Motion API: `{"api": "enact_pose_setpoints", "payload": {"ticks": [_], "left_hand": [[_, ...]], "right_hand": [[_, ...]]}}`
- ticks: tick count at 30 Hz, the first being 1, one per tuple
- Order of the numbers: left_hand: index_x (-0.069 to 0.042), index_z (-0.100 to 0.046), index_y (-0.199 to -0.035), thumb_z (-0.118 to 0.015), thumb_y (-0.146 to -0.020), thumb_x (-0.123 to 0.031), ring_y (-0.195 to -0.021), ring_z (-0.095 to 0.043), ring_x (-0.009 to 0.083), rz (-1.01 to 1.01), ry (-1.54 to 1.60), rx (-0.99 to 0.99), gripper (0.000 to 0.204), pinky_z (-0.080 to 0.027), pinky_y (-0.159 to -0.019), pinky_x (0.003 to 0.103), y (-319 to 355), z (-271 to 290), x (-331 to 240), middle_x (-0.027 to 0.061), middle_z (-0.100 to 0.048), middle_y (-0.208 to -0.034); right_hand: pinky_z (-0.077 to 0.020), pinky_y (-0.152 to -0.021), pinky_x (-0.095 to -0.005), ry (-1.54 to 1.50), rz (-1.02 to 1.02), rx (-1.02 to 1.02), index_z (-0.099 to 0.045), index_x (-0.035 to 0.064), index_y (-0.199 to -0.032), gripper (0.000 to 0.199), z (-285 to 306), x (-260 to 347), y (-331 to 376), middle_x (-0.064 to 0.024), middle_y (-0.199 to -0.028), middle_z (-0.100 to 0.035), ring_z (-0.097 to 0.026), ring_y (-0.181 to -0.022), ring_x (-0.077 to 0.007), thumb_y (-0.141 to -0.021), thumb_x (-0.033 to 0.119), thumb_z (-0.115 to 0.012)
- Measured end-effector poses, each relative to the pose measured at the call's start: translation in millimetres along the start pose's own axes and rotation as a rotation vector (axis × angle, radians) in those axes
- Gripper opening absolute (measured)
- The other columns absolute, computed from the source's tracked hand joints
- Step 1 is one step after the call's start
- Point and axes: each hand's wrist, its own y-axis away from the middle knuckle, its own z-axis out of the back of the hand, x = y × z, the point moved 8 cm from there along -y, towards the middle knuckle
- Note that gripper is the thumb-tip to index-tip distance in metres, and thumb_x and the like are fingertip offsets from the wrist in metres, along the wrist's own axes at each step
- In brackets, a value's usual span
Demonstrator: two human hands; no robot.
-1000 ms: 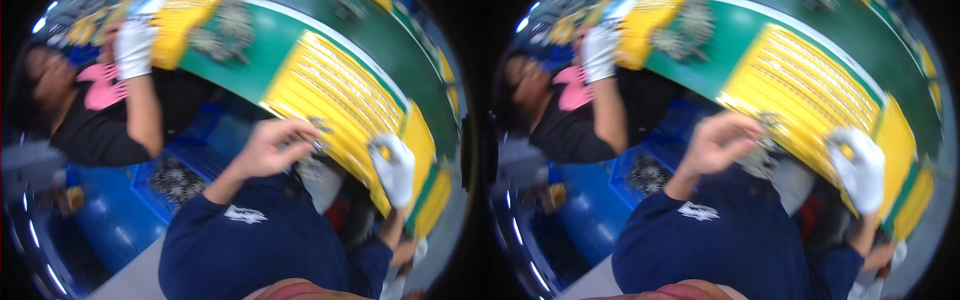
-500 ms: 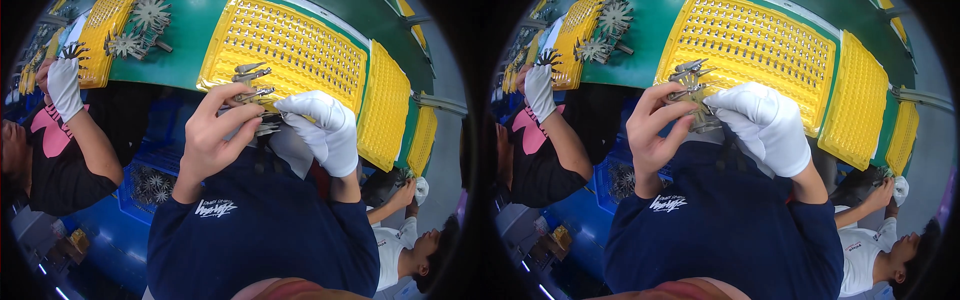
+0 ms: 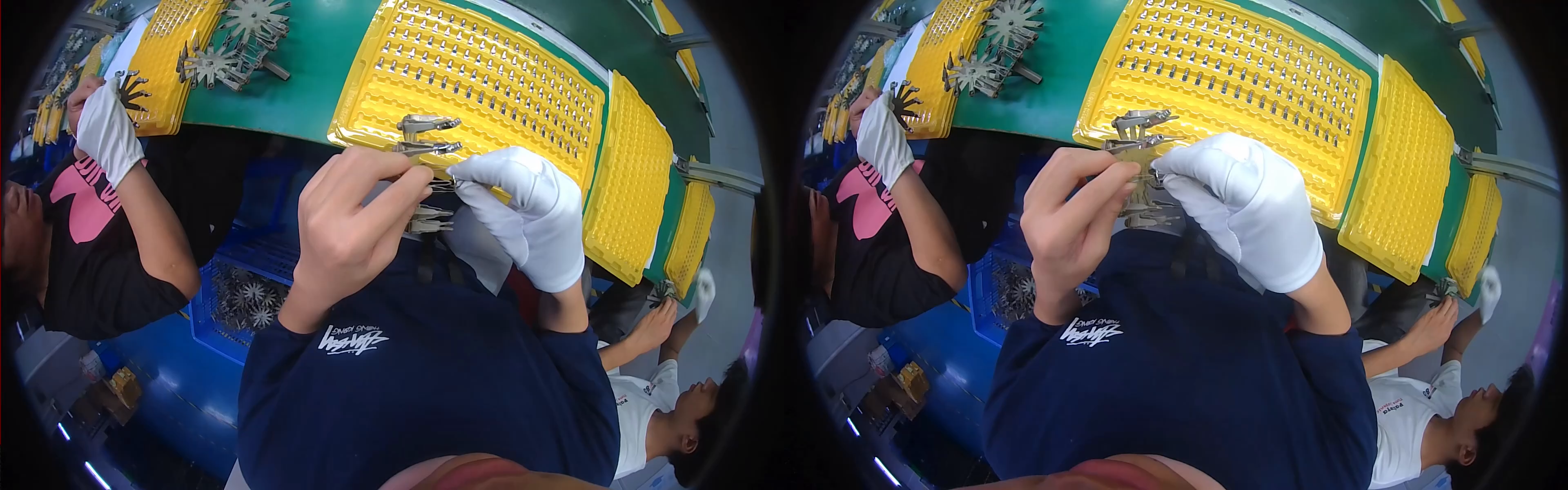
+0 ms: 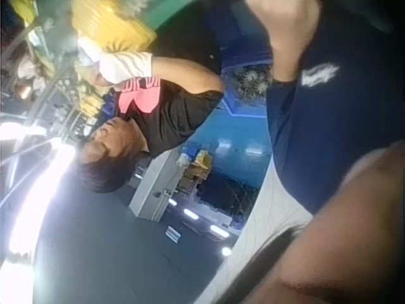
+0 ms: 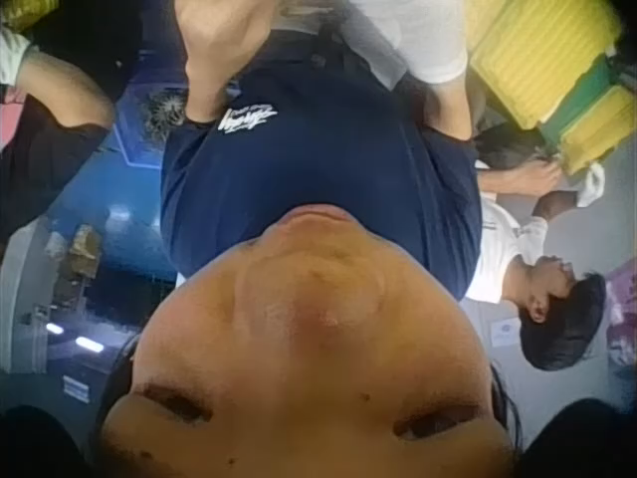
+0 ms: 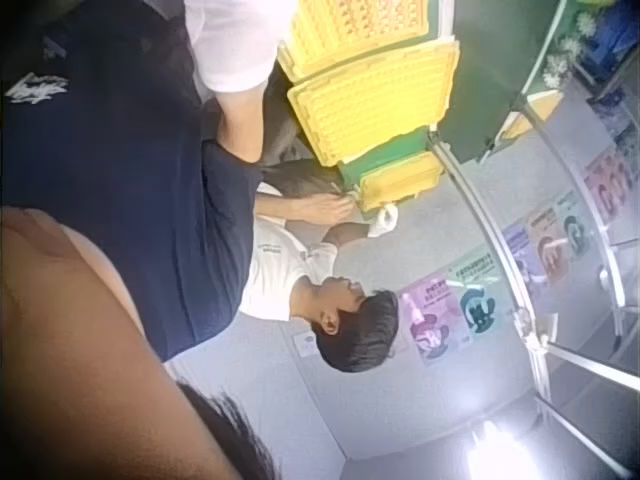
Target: The person assembles small metal components by hand on a factory production line.
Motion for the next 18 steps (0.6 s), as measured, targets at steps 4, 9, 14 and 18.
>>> {"api": "enact_pose_setpoints", "payload": {"ticks": [4, 9, 14, 18], "left_hand": [[0.003, -0.069, -0.096, -0.076, -0.070, 0.002, -0.076, -0.063, 0.0273, -0.049, -0.001, 0.025, 0.027, -0.048, -0.064, 0.038, 0, -4, -5, 0.0108, -0.064, -0.090], [0.005, -0.068, -0.096, -0.074, -0.069, 0.003, -0.076, -0.061, 0.0279, -0.106, -0.006, 0.036, 0.027, -0.048, -0.066, 0.038, -2, -9, -10, 0.0111, -0.063, -0.090], [0.006, -0.068, -0.096, -0.074, -0.069, 0.004, -0.074, -0.060, 0.0283, -0.117, 0.009, 0.008, 0.028, -0.048, -0.067, 0.038, -2, -13, -12, 0.0110, -0.063, -0.089], [0.004, -0.069, -0.098, -0.077, -0.073, 0.004, -0.072, -0.061, 0.0278, -0.026, 0.024, -0.001, 0.026, -0.048, -0.064, 0.037, 0, -12, -4, 0.0110, -0.063, -0.089]], "right_hand": [[-0.0530, -0.070, -0.0367, 0.010, 0.059, 0.017, -0.072, 0.0052, -0.101, 0.023, 1, 3, 1, -0.0111, -0.083, -0.068, -0.067, -0.077, -0.0302, -0.079, 0.001, -0.078], [-0.0526, -0.071, -0.0376, 0.026, 0.104, 0.027, -0.070, 0.0059, -0.104, 0.026, 1, 6, 3, -0.0109, -0.085, -0.067, -0.066, -0.079, -0.0311, -0.080, 0.000, -0.077], [-0.0536, -0.071, -0.0325, 0.085, 0.075, -0.025, -0.073, 0.0059, -0.099, 0.022, -2, 9, 2, -0.0107, -0.087, -0.071, -0.070, -0.079, -0.0264, -0.078, 0.001, -0.080], [-0.0539, -0.072, -0.0310, 0.015, -0.002, 0.006, -0.074, 0.0049, -0.102, 0.023, 3, 2, 3, -0.0101, -0.089, -0.072, -0.071, -0.080, -0.0231, -0.080, 0.002, -0.080]]}}
